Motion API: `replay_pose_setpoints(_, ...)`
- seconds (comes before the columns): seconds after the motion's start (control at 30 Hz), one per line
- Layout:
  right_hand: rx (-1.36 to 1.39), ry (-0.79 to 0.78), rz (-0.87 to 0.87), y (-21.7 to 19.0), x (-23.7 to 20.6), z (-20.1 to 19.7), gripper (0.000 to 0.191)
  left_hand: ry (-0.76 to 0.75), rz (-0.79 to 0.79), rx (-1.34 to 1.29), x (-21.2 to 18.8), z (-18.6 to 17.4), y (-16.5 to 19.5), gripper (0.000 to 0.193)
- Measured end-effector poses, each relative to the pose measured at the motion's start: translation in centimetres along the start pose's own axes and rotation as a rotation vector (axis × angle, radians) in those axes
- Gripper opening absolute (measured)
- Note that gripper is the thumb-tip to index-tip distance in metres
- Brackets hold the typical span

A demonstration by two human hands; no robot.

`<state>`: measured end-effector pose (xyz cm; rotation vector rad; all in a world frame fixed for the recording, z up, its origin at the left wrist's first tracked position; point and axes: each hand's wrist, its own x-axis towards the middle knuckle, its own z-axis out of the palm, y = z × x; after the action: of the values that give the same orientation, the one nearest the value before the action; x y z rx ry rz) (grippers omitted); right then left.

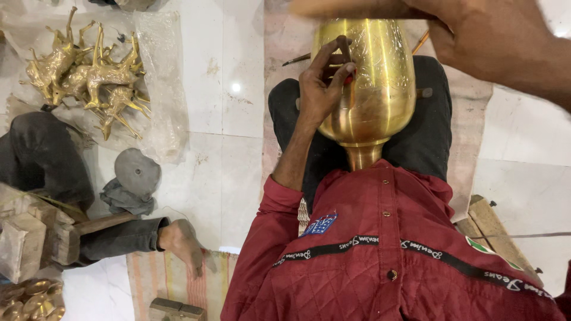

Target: The person sits on the floor with a large brass vessel held between their legs and hand-engraves a decorative pattern onto its surface. They hold a small chisel against the brass with one hand and strike it with a wooden mallet held in the other hand, working across the vessel's body.

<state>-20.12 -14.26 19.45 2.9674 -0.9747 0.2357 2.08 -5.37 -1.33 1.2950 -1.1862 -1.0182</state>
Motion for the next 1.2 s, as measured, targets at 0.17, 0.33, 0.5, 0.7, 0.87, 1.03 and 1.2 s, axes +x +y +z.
replay_pose_setpoints(0.17, 0.036, 0.024, -0.062, -1.0, 0.6, -1.0, 0.061, 0.099, -0.023, -0.037, -0.9, 0.6, 0.9, 0.049)
replay_pose_setpoints(0.33, -0.062, 0.023, -0.064, -1.6, 0.3, -1.4, 0.055, 0.157, -0.040, 0.010, -1.3, 1.0, 0.9, 0.050)
replay_pose_setpoints(0.5, 0.017, 0.085, -0.084, -1.4, 0.2, -1.1, 0.041, 0.085, -0.012, 0.034, -0.6, 0.7, 0.1, 0.047)
replay_pose_setpoints(0.7, 0.057, 0.087, -0.088, -1.3, 0.3, -0.9, 0.042, 0.145, -0.025, -0.005, -1.4, 1.0, -0.1, 0.046)
replay_pose_setpoints(0.87, -0.070, 0.076, -0.090, -1.7, 0.4, -1.1, 0.043, 0.128, -0.012, -0.039, -1.4, 1.0, 0.4, 0.048)
replay_pose_setpoints(1.03, -0.119, 0.027, -0.062, -1.7, 0.5, -1.3, 0.052, 0.148, -0.065, -0.040, -1.5, 1.1, 1.0, 0.049)
replay_pose_setpoints(1.2, -0.136, 0.036, -0.101, -1.9, 0.5, -1.4, 0.060, 0.193, -0.059, -0.007, -2.0, 1.3, 1.2, 0.048)
